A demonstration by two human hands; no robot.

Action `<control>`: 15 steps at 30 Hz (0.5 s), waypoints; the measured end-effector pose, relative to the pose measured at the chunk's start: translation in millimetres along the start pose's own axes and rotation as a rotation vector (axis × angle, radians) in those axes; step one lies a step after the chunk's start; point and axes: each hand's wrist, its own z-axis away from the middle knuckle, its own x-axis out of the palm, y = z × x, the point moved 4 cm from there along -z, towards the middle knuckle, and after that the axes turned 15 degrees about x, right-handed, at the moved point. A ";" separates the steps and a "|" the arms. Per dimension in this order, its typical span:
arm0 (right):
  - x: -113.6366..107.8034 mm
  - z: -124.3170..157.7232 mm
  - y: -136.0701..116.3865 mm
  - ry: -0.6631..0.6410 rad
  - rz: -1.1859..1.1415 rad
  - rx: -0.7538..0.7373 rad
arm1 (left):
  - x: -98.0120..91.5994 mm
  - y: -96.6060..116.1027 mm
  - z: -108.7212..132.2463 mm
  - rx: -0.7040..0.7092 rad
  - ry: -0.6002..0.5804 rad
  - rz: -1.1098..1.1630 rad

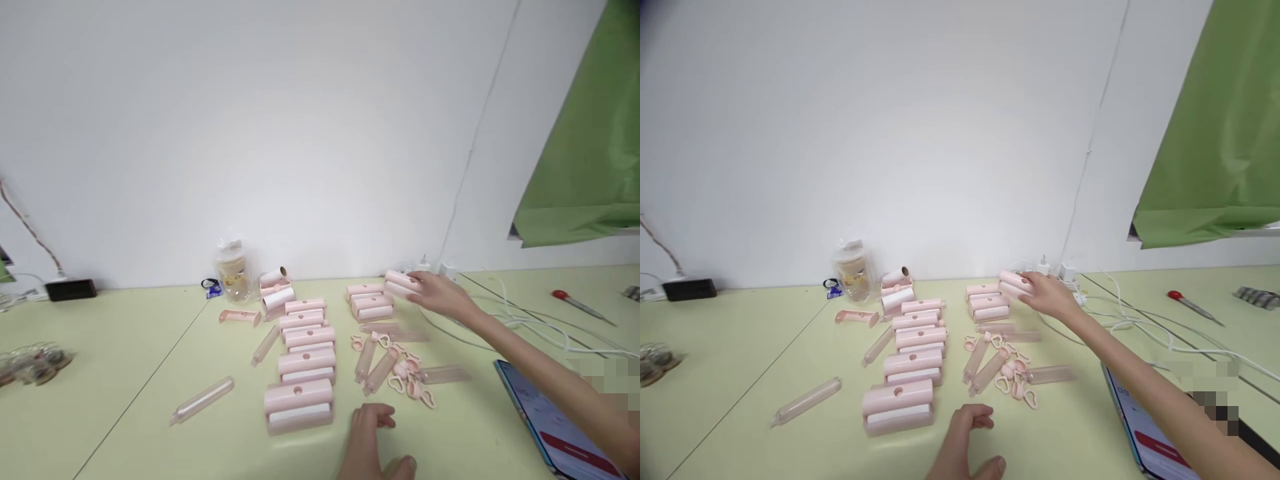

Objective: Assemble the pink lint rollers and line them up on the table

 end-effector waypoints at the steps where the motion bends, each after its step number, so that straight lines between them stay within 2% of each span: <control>1: 4.7 -12.3 6.6 0.002 0.031 0.063 | 0.8 -3.0 -1.7 0.033 -0.013 -0.022; 4: 25.5 -34.6 21.0 -0.023 0.084 0.193 | 2.7 -12.2 -6.4 0.077 -0.063 -0.089; 7: 50.4 -42.6 21.6 -0.051 0.085 0.252 | 4.0 -21.1 -9.0 0.054 -0.122 -0.151; 11: 76.0 -43.1 12.5 -0.044 0.063 0.257 | 7.4 -28.0 -9.0 0.080 -0.200 -0.158; 15: 81.1 -32.4 7.6 -0.007 0.024 0.215 | 11.7 -30.7 -8.0 0.099 -0.202 -0.165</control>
